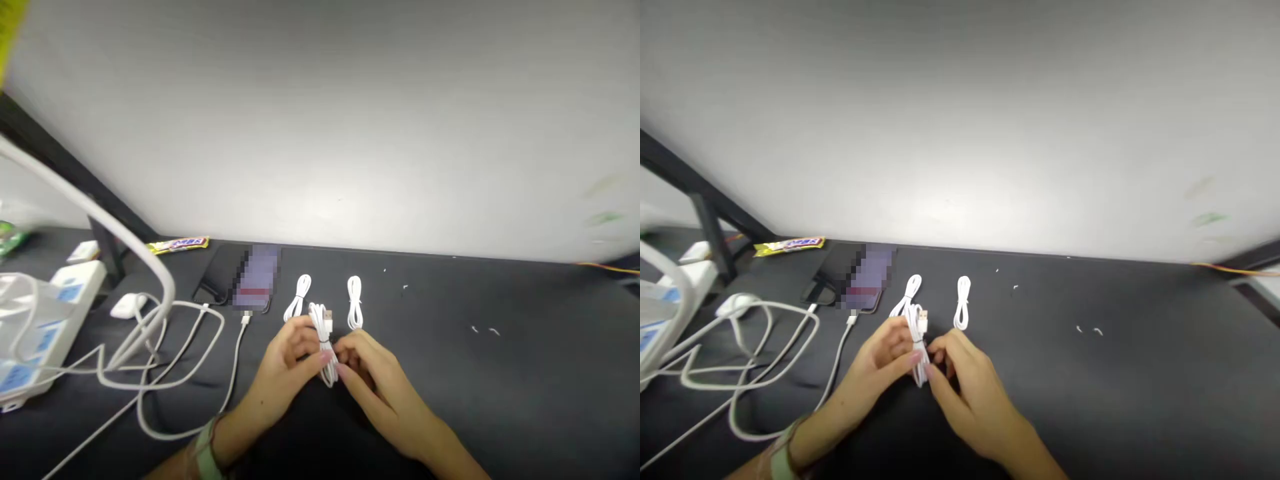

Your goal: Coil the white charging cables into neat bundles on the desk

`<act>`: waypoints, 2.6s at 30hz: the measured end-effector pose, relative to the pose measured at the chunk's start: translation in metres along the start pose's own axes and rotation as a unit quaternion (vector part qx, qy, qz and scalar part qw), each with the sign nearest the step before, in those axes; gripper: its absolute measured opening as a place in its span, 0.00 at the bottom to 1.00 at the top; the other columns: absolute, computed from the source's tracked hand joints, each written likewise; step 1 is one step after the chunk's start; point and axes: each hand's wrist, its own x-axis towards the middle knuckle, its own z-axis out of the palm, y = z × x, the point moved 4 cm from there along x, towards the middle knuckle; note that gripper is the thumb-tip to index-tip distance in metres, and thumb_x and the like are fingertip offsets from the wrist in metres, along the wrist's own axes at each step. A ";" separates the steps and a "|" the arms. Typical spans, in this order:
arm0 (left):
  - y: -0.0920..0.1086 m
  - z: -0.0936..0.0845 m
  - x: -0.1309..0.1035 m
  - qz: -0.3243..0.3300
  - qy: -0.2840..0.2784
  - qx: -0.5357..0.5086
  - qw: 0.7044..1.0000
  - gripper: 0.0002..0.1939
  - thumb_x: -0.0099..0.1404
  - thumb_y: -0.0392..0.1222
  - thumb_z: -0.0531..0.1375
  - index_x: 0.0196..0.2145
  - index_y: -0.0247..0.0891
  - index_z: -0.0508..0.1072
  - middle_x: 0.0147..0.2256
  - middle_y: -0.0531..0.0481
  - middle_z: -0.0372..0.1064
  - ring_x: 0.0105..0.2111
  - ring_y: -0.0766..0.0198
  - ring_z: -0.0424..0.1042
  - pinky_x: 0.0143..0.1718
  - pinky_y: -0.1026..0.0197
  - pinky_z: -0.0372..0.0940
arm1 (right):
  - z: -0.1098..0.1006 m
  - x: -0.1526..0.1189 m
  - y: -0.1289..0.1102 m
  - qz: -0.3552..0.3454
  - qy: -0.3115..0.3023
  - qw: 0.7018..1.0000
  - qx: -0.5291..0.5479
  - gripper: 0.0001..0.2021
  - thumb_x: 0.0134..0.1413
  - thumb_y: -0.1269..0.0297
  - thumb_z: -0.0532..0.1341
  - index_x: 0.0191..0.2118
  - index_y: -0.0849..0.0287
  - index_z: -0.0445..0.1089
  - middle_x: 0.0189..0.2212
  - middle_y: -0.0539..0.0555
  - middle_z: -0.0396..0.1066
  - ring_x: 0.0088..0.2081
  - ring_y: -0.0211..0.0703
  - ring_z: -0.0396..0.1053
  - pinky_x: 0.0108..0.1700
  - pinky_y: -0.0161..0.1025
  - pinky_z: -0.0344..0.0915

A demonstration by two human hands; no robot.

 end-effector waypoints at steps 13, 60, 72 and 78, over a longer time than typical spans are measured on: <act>0.019 -0.014 -0.004 0.166 0.121 0.366 0.908 0.13 0.62 0.40 0.57 0.46 0.40 0.69 0.47 0.44 0.66 0.47 0.57 0.67 0.47 0.52 0.66 | -0.010 0.004 0.026 0.127 0.143 0.980 0.059 0.11 0.57 0.56 0.57 0.33 0.59 0.65 0.24 0.49 0.64 0.25 0.37 0.62 0.26 0.32 0.58; 0.006 -0.011 -0.005 0.065 0.100 0.198 0.973 0.15 0.63 0.43 0.56 0.45 0.41 0.56 0.32 0.52 0.66 0.32 0.64 0.70 0.31 0.62 0.68 | 0.027 0.009 0.015 0.073 0.061 0.993 0.066 0.12 0.60 0.57 0.55 0.37 0.59 0.71 0.24 0.50 0.67 0.21 0.35 0.59 0.23 0.32 0.56; 0.004 -0.003 -0.002 0.015 0.001 0.105 0.994 0.20 0.64 0.48 0.56 0.51 0.36 0.64 0.32 0.51 0.65 0.28 0.68 0.65 0.25 0.68 0.63 | 0.020 0.008 0.011 0.086 0.085 0.979 0.166 0.11 0.54 0.57 0.60 0.36 0.60 0.67 0.24 0.49 0.64 0.21 0.32 0.57 0.22 0.31 0.55; 0.005 0.002 -0.005 0.001 -0.023 0.150 0.988 0.21 0.62 0.47 0.57 0.51 0.38 0.67 0.34 0.50 0.65 0.31 0.65 0.65 0.27 0.66 0.66 | 0.024 0.007 0.025 0.253 0.016 0.867 0.430 0.19 0.52 0.47 0.59 0.27 0.60 0.61 0.14 0.41 0.52 0.14 0.26 0.42 0.15 0.27 0.37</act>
